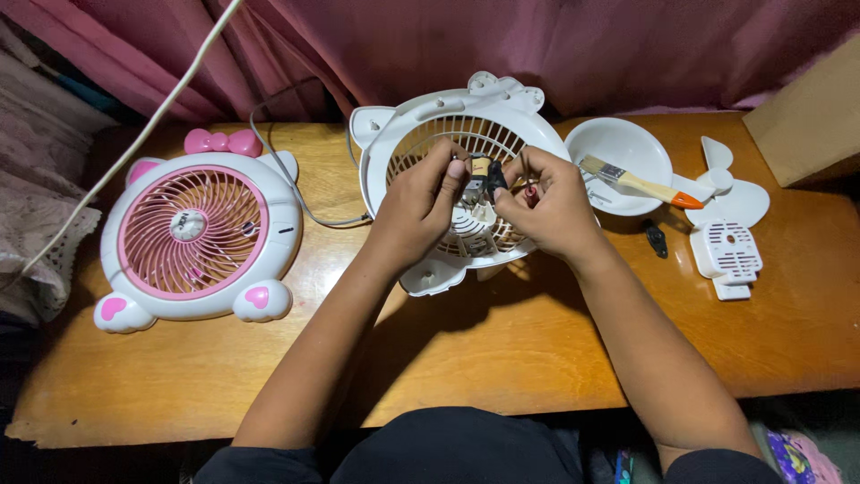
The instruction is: The person disassembles a small white electric fan, removes the motor, and uses a paintbrush to clean the motor and internal components. They then reassemble the fan by placing the motor back and securing it with a screwdriver.
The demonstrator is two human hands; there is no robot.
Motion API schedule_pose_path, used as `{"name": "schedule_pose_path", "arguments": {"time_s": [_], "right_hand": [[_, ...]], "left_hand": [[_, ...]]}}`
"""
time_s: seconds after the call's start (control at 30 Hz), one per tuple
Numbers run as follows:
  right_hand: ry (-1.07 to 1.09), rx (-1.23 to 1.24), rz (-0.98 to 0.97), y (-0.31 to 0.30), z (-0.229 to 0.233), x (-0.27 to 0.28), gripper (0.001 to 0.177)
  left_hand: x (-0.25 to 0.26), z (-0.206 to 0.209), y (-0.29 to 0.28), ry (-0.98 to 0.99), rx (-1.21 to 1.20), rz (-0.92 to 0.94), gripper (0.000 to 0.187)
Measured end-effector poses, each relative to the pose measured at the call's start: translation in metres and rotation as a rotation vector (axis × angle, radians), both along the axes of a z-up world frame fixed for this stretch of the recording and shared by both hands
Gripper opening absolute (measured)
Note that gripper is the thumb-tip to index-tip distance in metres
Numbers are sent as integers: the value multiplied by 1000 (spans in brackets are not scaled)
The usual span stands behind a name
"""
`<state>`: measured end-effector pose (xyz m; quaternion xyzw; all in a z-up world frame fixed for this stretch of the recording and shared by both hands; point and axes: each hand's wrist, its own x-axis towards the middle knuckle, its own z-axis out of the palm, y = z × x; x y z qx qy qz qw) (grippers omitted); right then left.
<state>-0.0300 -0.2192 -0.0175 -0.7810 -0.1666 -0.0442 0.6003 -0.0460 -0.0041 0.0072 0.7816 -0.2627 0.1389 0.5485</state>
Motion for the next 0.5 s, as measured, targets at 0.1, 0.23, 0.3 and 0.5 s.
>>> {"name": "schedule_pose_path", "arguments": {"time_s": [0.1, 0.23, 0.3, 0.5], "right_hand": [[-49, 146, 68, -5, -1, 0, 13], [116, 284, -11, -13, 5, -8, 10], [84, 266, -18, -17, 8, -9, 12], [-24, 194, -52, -25, 10, -15, 12]], "left_hand": [[-2, 3, -3, 11, 42, 0, 22], [-8, 9, -10, -15, 68, -39, 21], [-11, 13, -17, -13, 106, -35, 21], [-21, 24, -37, -15, 254, -43, 19]]}}
